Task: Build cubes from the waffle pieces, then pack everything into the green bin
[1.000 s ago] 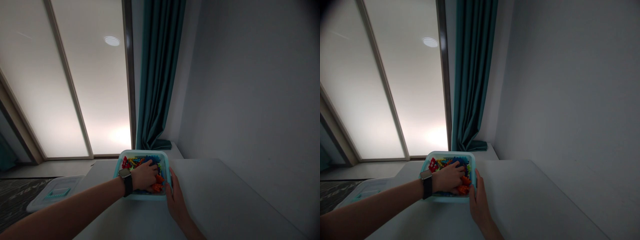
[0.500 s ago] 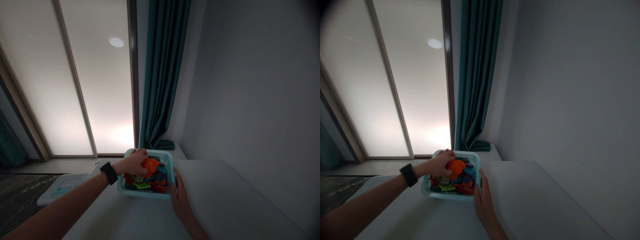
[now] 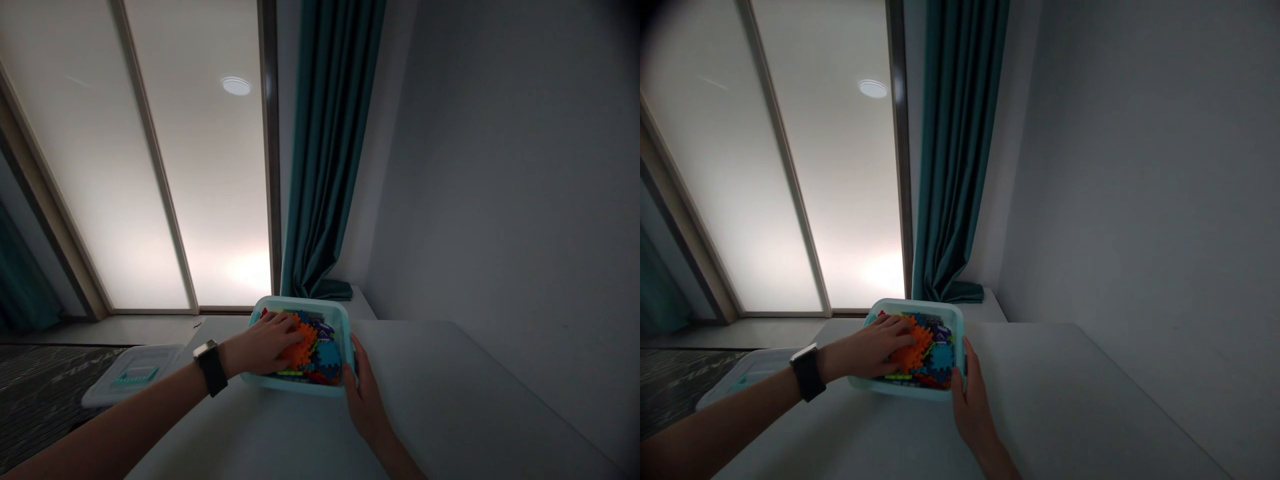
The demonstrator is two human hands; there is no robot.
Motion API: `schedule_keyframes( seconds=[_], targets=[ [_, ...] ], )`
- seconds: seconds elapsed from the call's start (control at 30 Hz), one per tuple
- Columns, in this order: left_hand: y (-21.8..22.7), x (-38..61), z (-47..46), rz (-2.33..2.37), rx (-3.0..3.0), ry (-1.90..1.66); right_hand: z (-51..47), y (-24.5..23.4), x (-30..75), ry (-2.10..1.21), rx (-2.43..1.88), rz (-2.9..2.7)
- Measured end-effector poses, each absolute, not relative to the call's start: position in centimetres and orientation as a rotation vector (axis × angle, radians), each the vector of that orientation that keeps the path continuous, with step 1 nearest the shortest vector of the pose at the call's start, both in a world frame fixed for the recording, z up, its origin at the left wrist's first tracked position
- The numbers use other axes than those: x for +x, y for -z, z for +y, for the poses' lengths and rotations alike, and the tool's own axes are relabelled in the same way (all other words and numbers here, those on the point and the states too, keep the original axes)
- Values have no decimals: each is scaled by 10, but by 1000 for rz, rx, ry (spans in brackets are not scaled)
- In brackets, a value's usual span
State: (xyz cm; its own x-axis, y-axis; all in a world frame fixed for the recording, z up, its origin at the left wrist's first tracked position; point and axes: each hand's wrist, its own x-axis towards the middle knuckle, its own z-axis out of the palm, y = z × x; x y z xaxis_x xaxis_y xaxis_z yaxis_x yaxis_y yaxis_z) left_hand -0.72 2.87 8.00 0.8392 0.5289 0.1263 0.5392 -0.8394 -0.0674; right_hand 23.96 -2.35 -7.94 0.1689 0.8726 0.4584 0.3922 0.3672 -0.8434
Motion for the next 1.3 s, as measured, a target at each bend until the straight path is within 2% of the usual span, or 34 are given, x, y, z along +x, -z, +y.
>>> schedule_keyframes(
  seconds=[0.2, 0.47, 0.7, 1.03, 1.17, 1.3],
  targets=[
    [-63, 16, 34, -762, -2920, 115, -23, 82, 239, -532, -1222, -1423],
    [-78, 4, 52, -1208, -2840, 417, -31, 69, 235, -606, -1180, -1410],
    [-70, -5, 53, -1192, -2696, 257, -34, 62, 234, -589, -1181, -1389],
    [-75, -4, 50, -1261, -3276, 728, -33, 64, 232, -540, -1176, -1384],
    [-73, -3, 54, -1476, -3218, 794, -34, 64, 231, -564, -1166, -1383],
    [-74, 1, 58, -1482, -3153, 866, -35, 61, 231, -565, -1170, -1388]
  ],
)
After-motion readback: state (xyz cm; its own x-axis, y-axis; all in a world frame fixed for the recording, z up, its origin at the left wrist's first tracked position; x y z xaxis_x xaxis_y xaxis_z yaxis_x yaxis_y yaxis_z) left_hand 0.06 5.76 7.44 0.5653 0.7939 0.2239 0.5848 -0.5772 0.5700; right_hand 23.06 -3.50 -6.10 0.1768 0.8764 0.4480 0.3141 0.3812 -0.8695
